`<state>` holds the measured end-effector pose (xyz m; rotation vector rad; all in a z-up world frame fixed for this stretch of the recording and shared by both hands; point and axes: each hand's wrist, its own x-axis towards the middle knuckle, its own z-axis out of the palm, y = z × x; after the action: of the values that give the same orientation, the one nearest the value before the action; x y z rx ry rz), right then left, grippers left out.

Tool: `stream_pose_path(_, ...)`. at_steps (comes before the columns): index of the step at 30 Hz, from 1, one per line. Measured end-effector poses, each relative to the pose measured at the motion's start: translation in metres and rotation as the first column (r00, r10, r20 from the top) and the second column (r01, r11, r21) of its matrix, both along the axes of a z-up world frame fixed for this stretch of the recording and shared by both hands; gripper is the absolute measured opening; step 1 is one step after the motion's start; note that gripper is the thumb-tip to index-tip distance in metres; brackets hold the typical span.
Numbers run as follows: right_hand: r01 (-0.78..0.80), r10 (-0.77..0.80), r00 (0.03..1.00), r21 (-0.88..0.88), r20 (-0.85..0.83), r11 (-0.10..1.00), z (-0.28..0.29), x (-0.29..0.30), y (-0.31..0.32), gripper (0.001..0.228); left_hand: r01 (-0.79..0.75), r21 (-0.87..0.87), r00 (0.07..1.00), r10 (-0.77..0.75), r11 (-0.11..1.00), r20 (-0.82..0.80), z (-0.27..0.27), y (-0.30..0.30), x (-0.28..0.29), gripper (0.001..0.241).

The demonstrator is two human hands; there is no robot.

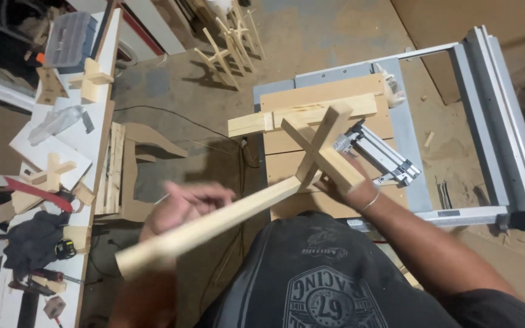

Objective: Assembling wooden structures by aligning slats and fastening them with a pneumatic nail gun.

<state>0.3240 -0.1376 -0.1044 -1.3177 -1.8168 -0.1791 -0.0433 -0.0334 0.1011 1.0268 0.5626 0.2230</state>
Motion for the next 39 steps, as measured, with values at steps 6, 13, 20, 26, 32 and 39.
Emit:
stream_pose_path(6, 0.087, -0.189, 0.981, -0.764, -0.047, 0.639, -0.015, -0.055, 0.001, 0.033, -0.570, 0.199, 0.669, 0.310, 0.797, 0.675, -0.007, -0.005, 0.048, 0.115)
stream_pose_path(13, -0.069, 0.060, 0.998, -0.570, -0.035, 0.819, 0.002, -0.043, -0.018, 0.060, -0.684, 0.266, 0.622, 0.353, 0.679, 0.700, -0.027, -0.016, 0.091, 0.031)
stream_pose_path(20, 0.460, -0.409, 0.883, -0.599, 0.232, 0.656, 0.004, 0.001, -0.051, 0.078, -0.680, 0.452, 0.649, 0.188, 0.577, 0.737, -0.026, -0.029, 0.100, 0.030)
stream_pose_path(26, 0.442, -0.429, 0.859, -0.826, 0.279, 0.348, 0.034, 0.008, -0.031, 0.084, -0.703, 0.407, 0.607, 0.195, 0.583, 0.770, -0.035, -0.026, 0.119, 0.032)
stream_pose_path(32, 0.458, -0.520, 0.804, -0.858, 0.288, 0.232, 0.079, 0.048, -0.065, 0.075, -0.734, 0.465, 0.600, 0.152, 0.496, 0.786, -0.052, -0.031, 0.128, 0.033)
stream_pose_path(39, -0.005, -0.876, 0.372, -0.944, -0.308, 0.330, 0.225, 0.055, -0.130, 0.024, -0.555, 0.694, 0.782, 0.004, 0.460, 0.623, -0.035, -0.050, 0.127, 0.019)
